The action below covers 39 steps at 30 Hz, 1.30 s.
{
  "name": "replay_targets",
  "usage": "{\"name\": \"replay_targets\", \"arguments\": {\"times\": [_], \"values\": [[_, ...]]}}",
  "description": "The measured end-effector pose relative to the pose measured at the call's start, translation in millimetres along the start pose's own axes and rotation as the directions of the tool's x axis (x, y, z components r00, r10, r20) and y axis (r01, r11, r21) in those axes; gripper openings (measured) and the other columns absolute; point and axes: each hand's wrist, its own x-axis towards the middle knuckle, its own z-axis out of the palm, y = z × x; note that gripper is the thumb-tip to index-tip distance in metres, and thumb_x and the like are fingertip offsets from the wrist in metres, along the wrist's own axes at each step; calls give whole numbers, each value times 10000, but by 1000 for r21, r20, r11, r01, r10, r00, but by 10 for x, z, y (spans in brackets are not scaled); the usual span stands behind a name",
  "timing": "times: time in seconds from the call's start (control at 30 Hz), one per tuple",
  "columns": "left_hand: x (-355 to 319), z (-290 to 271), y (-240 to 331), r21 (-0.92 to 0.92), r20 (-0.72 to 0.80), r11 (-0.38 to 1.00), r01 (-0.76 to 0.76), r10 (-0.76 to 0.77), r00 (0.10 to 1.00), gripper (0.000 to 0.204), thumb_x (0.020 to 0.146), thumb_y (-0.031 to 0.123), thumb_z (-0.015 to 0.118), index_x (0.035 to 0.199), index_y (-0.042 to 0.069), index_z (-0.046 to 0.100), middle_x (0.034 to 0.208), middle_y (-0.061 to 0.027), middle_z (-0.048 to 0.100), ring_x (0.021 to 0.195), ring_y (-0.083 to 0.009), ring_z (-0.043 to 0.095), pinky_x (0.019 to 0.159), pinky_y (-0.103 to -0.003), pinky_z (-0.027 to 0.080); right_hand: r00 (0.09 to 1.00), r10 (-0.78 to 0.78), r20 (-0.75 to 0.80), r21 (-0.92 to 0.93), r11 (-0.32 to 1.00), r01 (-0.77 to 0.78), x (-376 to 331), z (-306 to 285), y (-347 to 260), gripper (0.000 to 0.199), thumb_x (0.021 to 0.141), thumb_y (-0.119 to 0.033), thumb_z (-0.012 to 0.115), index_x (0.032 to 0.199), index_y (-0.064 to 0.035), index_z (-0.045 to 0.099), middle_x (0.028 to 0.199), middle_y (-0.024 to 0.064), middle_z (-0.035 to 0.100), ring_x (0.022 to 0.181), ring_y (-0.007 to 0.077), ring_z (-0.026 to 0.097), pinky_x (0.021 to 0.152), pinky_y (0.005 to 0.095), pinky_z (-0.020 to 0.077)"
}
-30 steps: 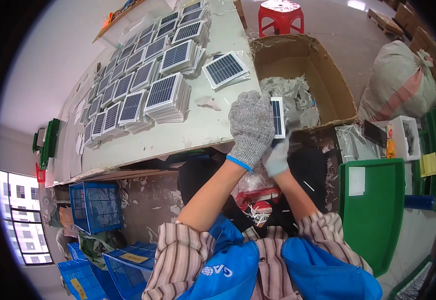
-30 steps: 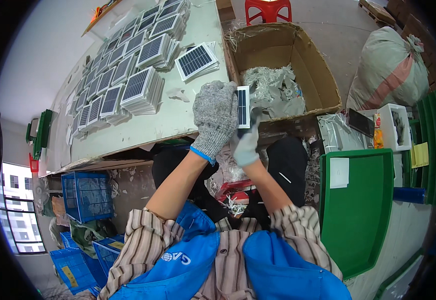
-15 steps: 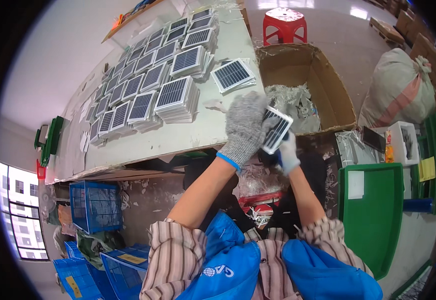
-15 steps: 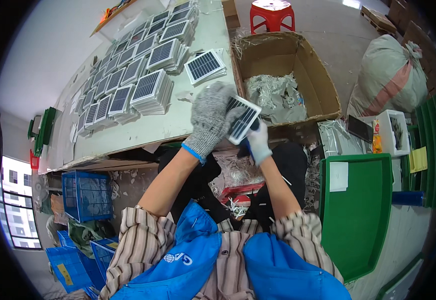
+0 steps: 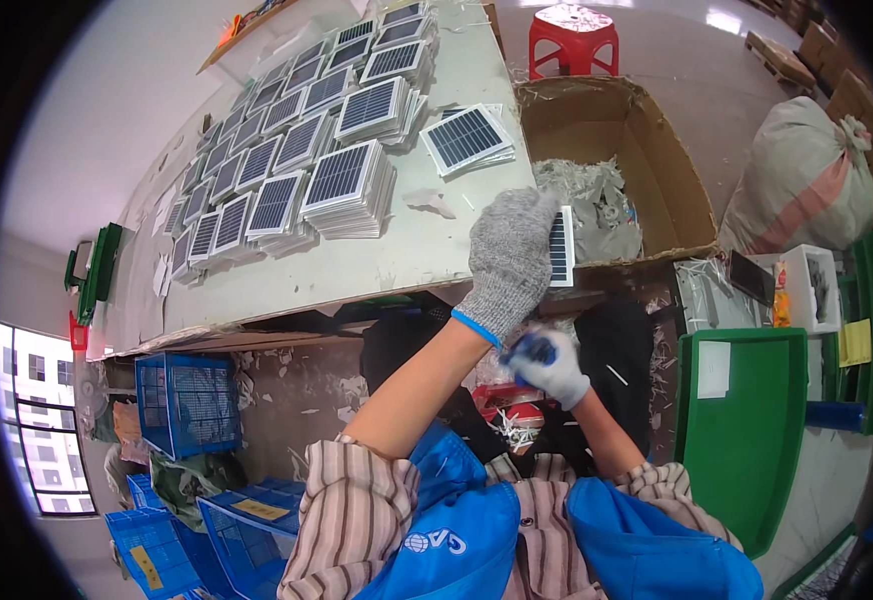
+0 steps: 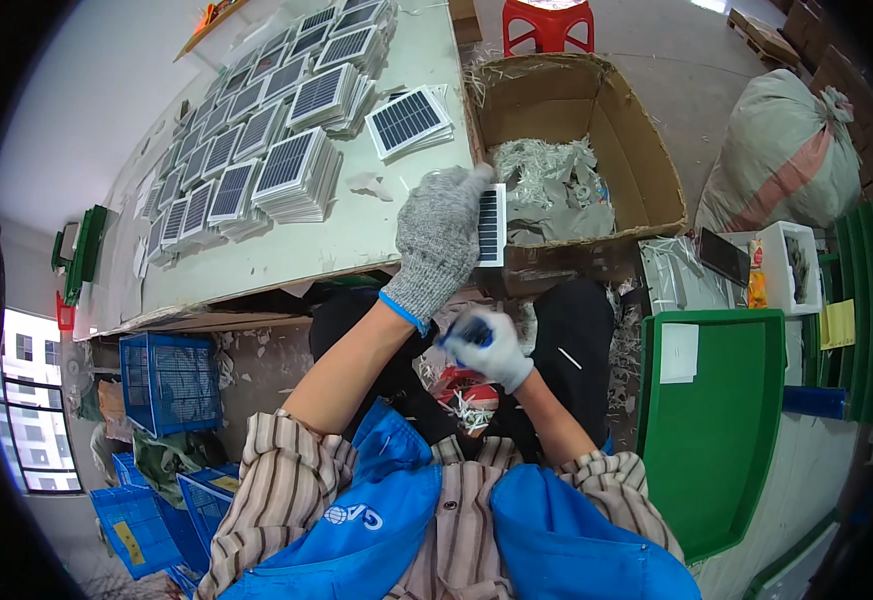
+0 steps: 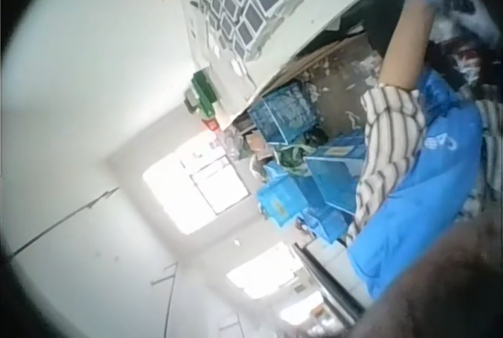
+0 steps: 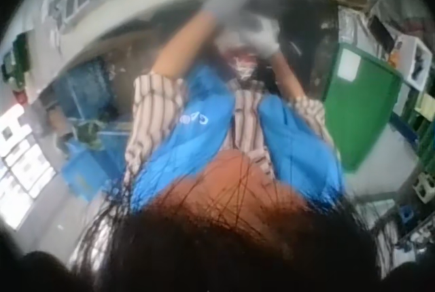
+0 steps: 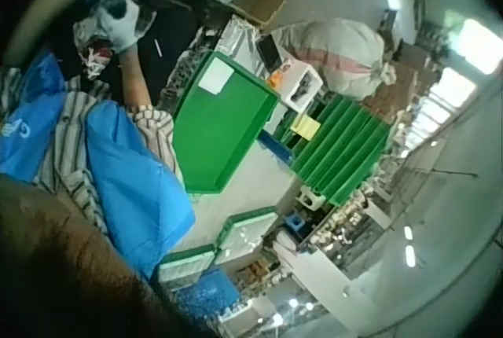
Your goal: Inspect and clean the edges of small solar panels using a handheld tool and gloves before sorting them.
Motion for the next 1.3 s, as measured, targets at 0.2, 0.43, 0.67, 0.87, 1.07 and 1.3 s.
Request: {"name": "replay_targets", "arguments": {"times": [0.2, 0.43, 0.67, 0.87, 1.07, 1.3], "values": [[11, 19, 98, 176, -73, 984, 33, -20, 997, 215, 739, 145, 579, 934, 57, 599, 901, -138, 554, 916, -305, 540, 780, -438, 434, 794, -130, -594, 156, 949, 273, 877, -30, 585, 344, 892, -186, 597, 1190, -41, 505, 1082, 94, 610, 1019, 205, 595, 888, 331, 482], [19, -102, 16, 90, -102, 992, -89, 98, 990, 269, 771, 230, 621, 975, 55, 605, 910, -130, 560, 907, -307, 544, 794, -454, 440, 976, 34, 213, 940, 266, -214, 1349, -345, -56, 536, 922, -530, 416, 1141, -71, 587, 992, 90, 635, 921, 226, 623, 851, 381, 521], [-125, -75, 17, 189, 42, 981, 50, -59, 997, 287, 768, 217, 585, 995, 42, 595, 977, -149, 564, 1013, -322, 530, 965, -451, 370, 966, -8, -257, 31, 999, 17, 680, -439, 9, 211, 755, -51, 675, 952, 11, 634, 864, 33, 665, 761, 77, 602, 711, 250, 489], [-86, -27, 33, 106, -57, 994, -2, 8, 998, 273, 714, 118, 586, 980, 61, 599, 909, -137, 554, 924, -325, 539, 787, -458, 441, 998, 21, -56, -5, 1000, -22, 405, -274, 79, 160, 694, -149, 730, 794, -47, 658, 711, 32, 652, 630, 120, 592, 614, 291, 486], [-75, 35, 69, 132, -150, 989, 62, -42, 988, 277, 733, 134, 587, 1000, 60, 592, 920, -139, 545, 928, -323, 534, 785, -449, 440, 902, -41, -429, -29, 999, 32, 168, 8, -18, 368, 810, -28, 642, 1160, -32, 526, 930, 85, 661, 776, 170, 648, 736, 320, 521], [45, 125, 182, 215, -97, 975, 49, -28, 995, 311, 775, 187, 549, 1041, 34, 602, 1013, -139, 576, 1040, -321, 531, 885, -443, 425, 820, 60, -569, 537, 783, 315, 1475, -326, 795, 358, 938, -315, 498, 1184, -56, 524, 1025, 72, 635, 847, 257, 640, 785, 364, 516]]}}
